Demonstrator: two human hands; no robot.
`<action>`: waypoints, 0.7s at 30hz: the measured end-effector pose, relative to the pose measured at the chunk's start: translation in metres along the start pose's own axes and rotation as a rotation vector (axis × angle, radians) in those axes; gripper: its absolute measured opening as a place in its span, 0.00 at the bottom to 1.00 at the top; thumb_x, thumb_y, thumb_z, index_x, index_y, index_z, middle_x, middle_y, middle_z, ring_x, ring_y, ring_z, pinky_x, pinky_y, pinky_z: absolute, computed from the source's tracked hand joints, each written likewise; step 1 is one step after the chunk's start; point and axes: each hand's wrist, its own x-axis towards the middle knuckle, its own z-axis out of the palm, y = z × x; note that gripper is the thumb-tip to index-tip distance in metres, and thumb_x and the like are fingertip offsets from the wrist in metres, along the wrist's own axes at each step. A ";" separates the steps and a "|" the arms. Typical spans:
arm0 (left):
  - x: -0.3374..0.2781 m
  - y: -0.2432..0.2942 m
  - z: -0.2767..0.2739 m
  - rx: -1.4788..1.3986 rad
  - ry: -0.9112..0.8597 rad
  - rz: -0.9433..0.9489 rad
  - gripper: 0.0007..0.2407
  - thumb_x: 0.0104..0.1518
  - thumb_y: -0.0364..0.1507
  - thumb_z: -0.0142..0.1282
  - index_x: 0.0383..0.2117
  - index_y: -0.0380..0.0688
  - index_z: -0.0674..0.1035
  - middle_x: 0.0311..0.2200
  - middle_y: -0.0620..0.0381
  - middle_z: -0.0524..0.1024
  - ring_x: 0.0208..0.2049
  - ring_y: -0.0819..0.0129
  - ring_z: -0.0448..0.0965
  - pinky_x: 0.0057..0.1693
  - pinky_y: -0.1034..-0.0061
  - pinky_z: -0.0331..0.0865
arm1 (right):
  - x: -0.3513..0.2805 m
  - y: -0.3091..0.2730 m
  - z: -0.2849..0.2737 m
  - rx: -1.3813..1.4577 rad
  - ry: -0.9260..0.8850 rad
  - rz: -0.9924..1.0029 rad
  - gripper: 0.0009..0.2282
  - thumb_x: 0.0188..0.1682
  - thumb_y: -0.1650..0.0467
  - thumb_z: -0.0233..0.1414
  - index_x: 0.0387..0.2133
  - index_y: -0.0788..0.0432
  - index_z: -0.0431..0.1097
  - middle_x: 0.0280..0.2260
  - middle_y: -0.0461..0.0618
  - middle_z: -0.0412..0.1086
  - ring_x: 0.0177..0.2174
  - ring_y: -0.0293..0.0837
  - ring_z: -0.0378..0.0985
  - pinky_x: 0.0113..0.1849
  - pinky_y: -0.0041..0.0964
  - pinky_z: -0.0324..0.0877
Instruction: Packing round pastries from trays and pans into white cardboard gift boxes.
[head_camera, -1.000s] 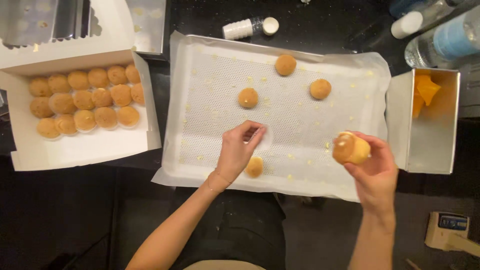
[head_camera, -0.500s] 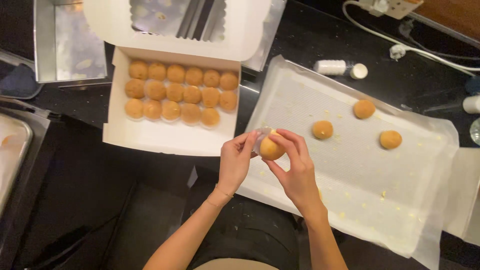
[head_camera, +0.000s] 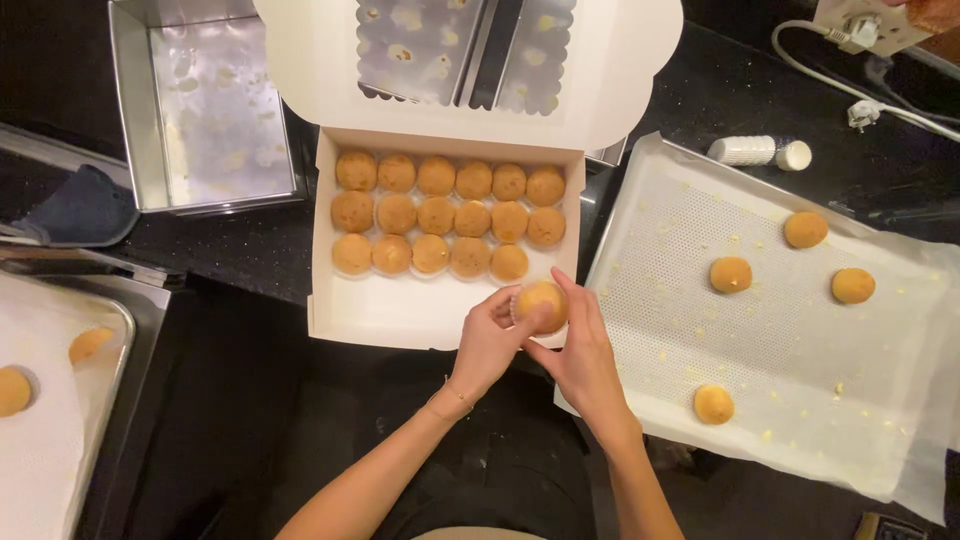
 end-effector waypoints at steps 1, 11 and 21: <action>0.002 0.000 -0.004 -0.001 -0.007 -0.005 0.14 0.65 0.33 0.56 0.46 0.30 0.81 0.35 0.54 0.81 0.33 0.75 0.79 0.38 0.80 0.75 | 0.001 0.000 0.006 -0.004 0.004 0.007 0.40 0.36 0.70 0.69 0.63 0.60 0.55 0.54 0.63 0.65 0.53 0.60 0.70 0.52 0.48 0.68; 0.045 -0.019 -0.033 0.340 -0.155 -0.015 0.20 0.55 0.31 0.66 0.51 0.34 0.76 0.39 0.50 0.83 0.40 0.70 0.85 0.46 0.76 0.79 | 0.032 0.038 0.044 -0.353 -0.112 -0.008 0.36 0.32 0.73 0.66 0.59 0.59 0.61 0.46 0.58 0.66 0.47 0.58 0.70 0.47 0.52 0.63; 0.108 -0.007 -0.043 1.566 -0.320 0.882 0.26 0.31 0.30 0.69 0.43 0.39 0.79 0.47 0.47 0.74 0.49 0.55 0.71 0.51 0.65 0.64 | 0.071 0.076 0.066 -0.787 -0.049 -0.243 0.29 0.29 0.70 0.62 0.51 0.60 0.69 0.38 0.54 0.69 0.45 0.53 0.70 0.59 0.57 0.55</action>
